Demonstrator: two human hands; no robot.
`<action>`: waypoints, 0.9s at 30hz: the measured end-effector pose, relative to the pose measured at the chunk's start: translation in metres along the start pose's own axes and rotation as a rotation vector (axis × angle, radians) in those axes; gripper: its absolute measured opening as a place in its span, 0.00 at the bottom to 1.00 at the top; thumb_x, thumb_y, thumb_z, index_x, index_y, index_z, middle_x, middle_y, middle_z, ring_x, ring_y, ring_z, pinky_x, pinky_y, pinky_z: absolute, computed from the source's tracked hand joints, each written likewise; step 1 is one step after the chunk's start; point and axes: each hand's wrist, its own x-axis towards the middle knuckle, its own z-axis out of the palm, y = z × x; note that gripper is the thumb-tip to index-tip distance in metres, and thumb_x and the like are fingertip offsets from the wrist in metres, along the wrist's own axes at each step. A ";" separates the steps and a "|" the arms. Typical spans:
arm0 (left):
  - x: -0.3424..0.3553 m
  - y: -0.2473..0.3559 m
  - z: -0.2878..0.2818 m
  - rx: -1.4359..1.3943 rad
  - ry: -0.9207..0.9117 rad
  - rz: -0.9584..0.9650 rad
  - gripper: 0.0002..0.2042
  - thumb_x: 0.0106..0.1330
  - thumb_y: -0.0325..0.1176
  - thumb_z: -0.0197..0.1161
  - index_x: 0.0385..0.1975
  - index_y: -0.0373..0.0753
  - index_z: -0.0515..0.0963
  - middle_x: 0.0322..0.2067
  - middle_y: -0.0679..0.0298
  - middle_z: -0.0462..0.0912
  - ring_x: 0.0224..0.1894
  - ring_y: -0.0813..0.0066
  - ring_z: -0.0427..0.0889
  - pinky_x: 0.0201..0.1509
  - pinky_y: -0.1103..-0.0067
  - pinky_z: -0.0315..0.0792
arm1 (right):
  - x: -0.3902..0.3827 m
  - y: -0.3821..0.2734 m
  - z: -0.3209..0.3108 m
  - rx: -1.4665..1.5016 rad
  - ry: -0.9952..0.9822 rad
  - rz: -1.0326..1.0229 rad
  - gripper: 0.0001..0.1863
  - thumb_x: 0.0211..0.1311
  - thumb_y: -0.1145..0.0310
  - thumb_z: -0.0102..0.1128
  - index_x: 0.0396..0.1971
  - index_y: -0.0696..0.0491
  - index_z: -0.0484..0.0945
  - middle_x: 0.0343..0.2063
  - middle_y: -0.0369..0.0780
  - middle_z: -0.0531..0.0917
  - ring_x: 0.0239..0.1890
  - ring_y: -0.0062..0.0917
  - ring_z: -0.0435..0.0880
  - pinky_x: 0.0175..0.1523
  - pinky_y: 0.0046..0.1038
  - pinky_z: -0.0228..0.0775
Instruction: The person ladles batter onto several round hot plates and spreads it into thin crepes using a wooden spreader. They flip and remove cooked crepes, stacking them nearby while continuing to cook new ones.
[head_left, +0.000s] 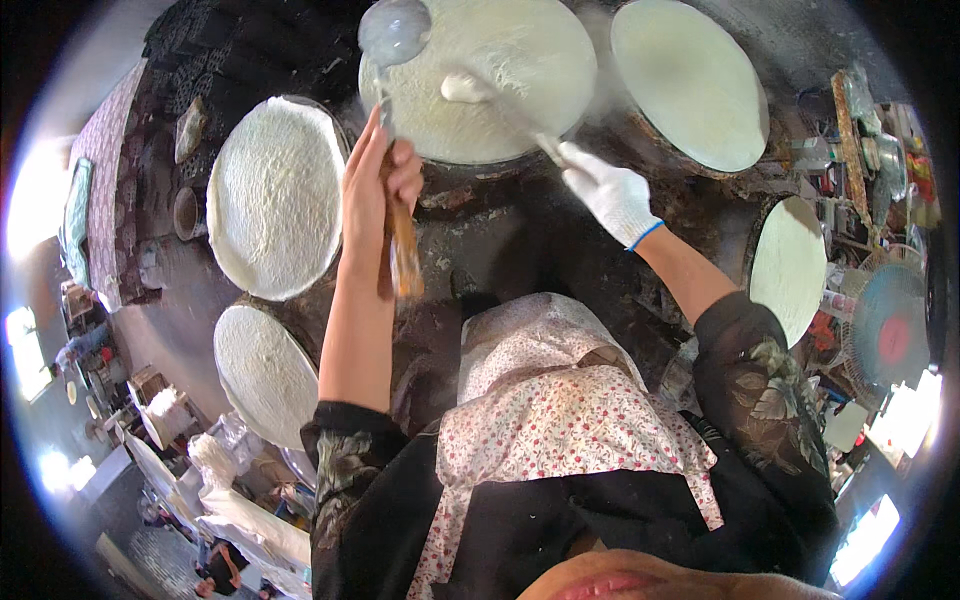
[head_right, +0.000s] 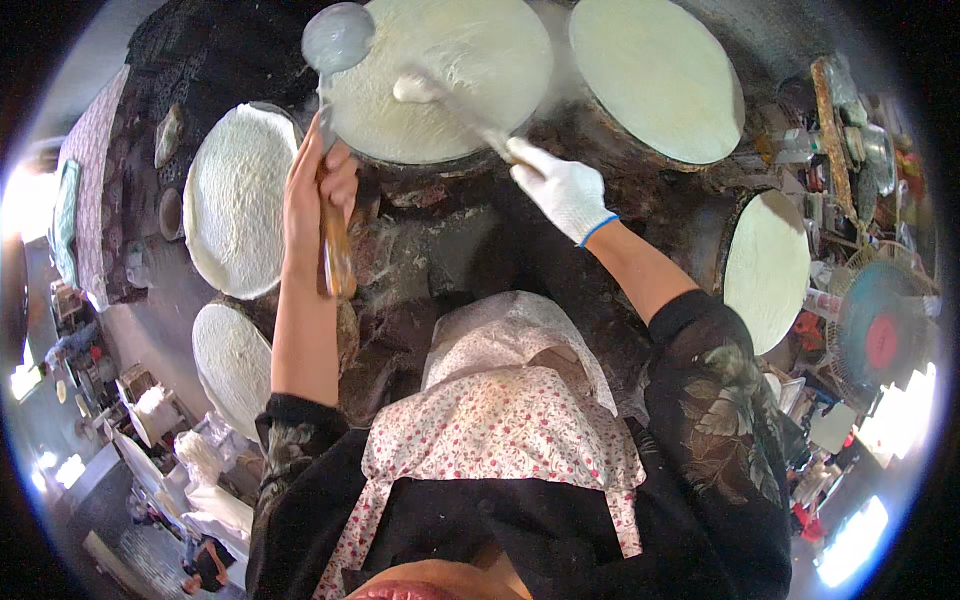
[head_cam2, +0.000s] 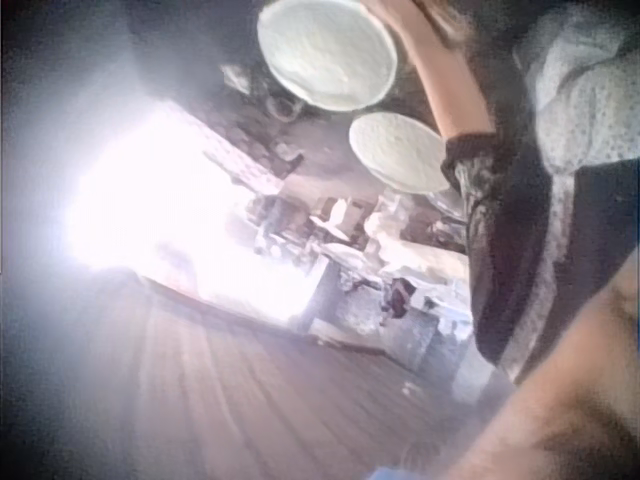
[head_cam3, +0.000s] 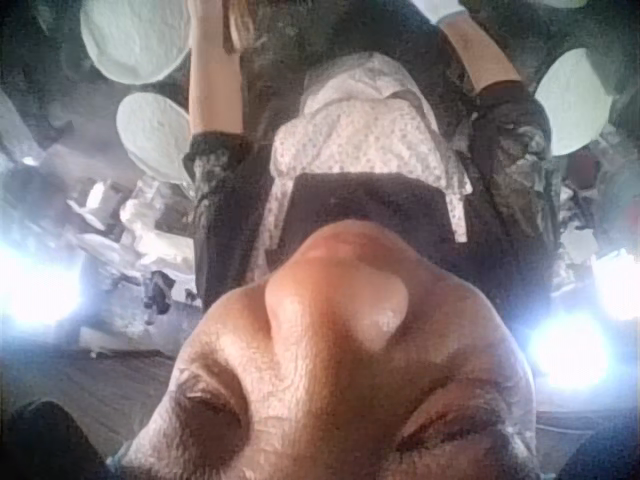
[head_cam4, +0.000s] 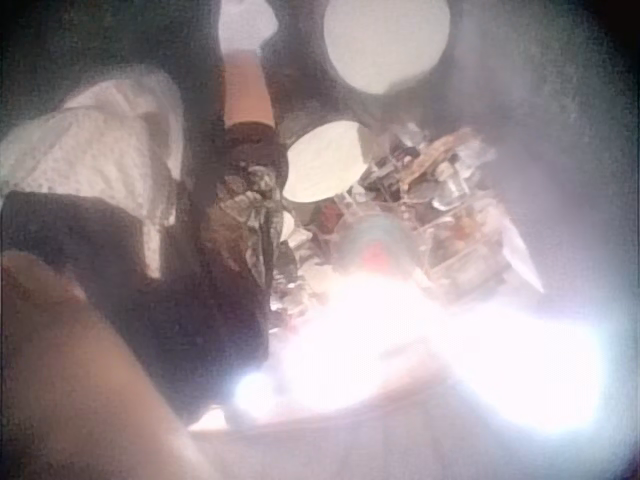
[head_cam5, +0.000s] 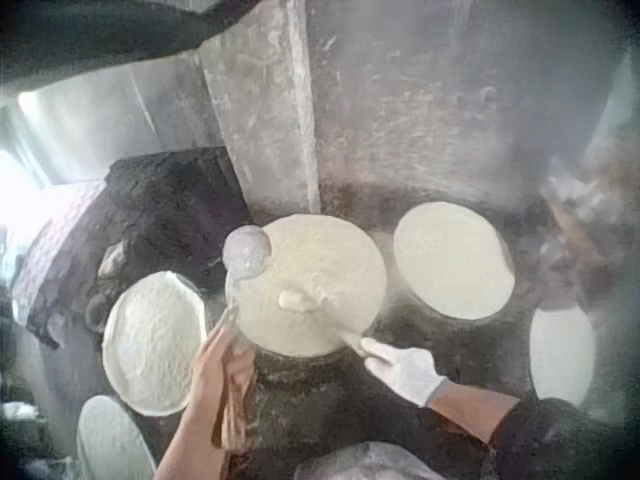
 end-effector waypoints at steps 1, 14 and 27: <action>0.011 -0.003 0.001 -0.113 -0.015 -0.017 0.25 0.85 0.36 0.51 0.78 0.41 0.62 0.30 0.70 0.73 0.25 0.85 0.68 0.27 0.85 0.66 | -0.006 0.005 -0.002 0.134 0.149 0.068 0.23 0.73 0.63 0.67 0.65 0.44 0.81 0.58 0.40 0.87 0.59 0.27 0.87 0.65 0.25 0.75; -0.001 -0.067 0.030 -0.476 0.297 -0.252 0.04 0.82 0.30 0.47 0.49 0.40 0.69 0.31 0.66 0.71 0.26 0.81 0.68 0.29 0.80 0.68 | 0.006 0.011 0.021 0.351 -0.078 0.035 0.22 0.73 0.56 0.66 0.63 0.43 0.83 0.55 0.38 0.89 0.52 0.27 0.90 0.59 0.26 0.78; -0.053 -0.001 0.067 -1.178 -0.152 -0.397 0.15 0.85 0.35 0.47 0.30 0.40 0.66 0.22 0.71 0.64 0.17 0.86 0.64 0.18 0.84 0.64 | -0.013 -0.056 -0.148 0.971 0.066 0.183 0.21 0.74 0.68 0.66 0.64 0.56 0.82 0.37 0.32 0.87 0.21 0.06 0.71 0.22 0.13 0.60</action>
